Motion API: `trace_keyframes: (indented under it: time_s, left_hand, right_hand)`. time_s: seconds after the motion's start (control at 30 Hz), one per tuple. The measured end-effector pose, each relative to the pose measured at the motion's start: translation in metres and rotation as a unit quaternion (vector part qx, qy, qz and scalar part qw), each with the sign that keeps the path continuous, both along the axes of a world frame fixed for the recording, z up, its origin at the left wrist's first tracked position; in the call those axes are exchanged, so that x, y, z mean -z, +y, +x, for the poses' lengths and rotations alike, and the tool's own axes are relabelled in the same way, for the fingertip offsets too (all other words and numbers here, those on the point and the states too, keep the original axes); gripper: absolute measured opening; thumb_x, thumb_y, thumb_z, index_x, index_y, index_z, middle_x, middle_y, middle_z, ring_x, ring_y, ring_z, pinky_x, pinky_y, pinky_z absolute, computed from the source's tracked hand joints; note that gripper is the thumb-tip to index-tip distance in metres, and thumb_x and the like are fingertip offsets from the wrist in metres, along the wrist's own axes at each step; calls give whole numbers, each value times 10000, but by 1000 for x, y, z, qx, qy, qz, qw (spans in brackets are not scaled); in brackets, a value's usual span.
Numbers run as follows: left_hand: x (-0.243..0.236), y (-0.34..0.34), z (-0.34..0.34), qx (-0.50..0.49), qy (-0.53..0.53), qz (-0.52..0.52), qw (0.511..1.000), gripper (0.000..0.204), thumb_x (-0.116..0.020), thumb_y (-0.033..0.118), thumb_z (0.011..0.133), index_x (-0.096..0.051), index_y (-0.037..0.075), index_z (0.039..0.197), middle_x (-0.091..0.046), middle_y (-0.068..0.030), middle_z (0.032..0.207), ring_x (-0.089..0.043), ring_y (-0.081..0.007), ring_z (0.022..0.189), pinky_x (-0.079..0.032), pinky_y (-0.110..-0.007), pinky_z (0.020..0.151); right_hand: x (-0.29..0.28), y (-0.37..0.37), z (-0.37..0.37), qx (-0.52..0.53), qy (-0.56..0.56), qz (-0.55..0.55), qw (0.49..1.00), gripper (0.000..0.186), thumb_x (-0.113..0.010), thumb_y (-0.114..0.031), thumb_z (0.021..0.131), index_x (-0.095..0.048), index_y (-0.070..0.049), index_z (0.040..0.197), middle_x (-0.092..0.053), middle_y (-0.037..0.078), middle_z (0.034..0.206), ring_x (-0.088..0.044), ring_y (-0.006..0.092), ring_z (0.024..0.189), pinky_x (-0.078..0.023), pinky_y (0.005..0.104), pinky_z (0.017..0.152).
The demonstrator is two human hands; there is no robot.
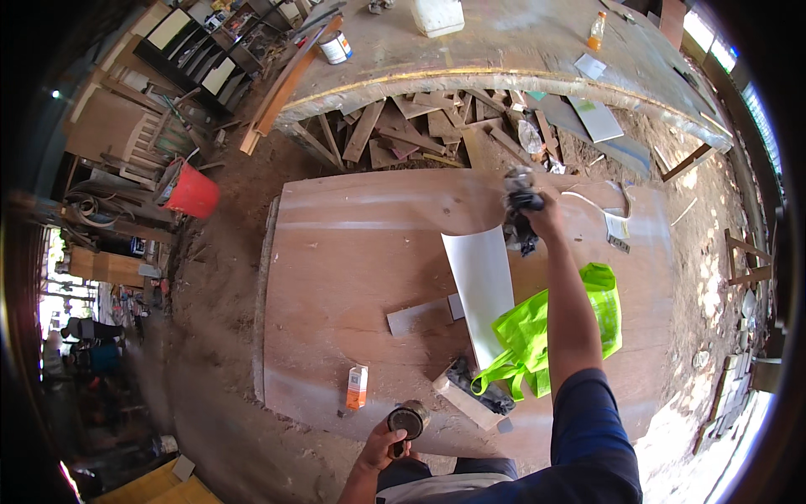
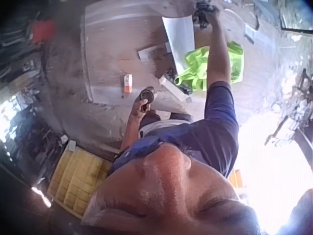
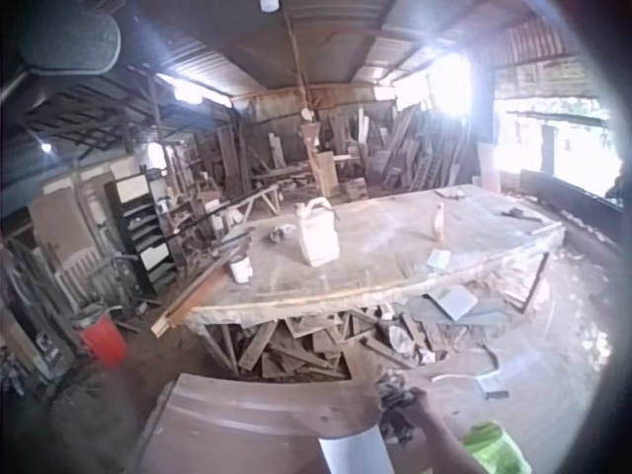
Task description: The person gathers small hardware by hand, collects a black plastic bag, and then prepares painting supplies at a workstation by handling a paint can and a plastic water bottle.
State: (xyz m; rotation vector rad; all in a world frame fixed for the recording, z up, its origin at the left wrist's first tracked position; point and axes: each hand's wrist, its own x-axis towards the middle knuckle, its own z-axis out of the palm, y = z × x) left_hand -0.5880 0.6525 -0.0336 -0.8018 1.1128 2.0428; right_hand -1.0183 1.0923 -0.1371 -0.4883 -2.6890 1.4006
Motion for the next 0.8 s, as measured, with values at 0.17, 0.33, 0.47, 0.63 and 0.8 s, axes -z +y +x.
trace_keyframes:
  time_s: [0.17,0.33,0.47,0.63,0.8]
  left_hand:
    - [-17,-25,0,-61,-6,27,998,394,-686,133,843,-576,21,1204,-652,-82,891,-655,-182,682,-577,-325,588]
    - [-10,-69,14,-52,28,41,997,429,-720,173,818,-581,27,1197,-654,-86,894,-647,-183,664,-566,-328,580]
    - [-17,-126,40,-76,65,46,994,430,-734,242,815,-588,17,1151,-654,-95,845,-647,-196,649,-550,-331,580]
    - [-5,-251,95,-148,92,19,984,410,-741,293,823,-602,4,1078,-654,-108,772,-653,-209,639,-538,-336,575]
    - [-17,-420,138,-204,161,-18,966,361,-742,248,845,-607,9,1080,-643,-65,778,-644,-159,638,-542,-307,573]
  right_hand:
    - [-68,15,70,69,174,-466,865,304,-671,-121,875,-670,-25,1163,-713,59,984,-691,154,837,-563,329,788]
    - [-126,-35,149,-31,148,-647,747,518,-649,-252,884,-525,-32,1336,-666,112,1167,-674,240,1036,-551,390,915]
    - [-183,-168,201,-76,91,-705,700,560,-689,-262,799,-546,-13,1280,-670,119,1162,-669,248,1061,-550,414,927]
    - [-161,-343,256,-117,-32,-616,779,383,-691,-182,772,-619,-33,1118,-666,32,983,-652,187,927,-532,345,867]
    - [-182,-576,322,-209,-90,-643,731,267,-688,-107,789,-637,-56,1046,-649,27,995,-626,180,975,-505,347,907]
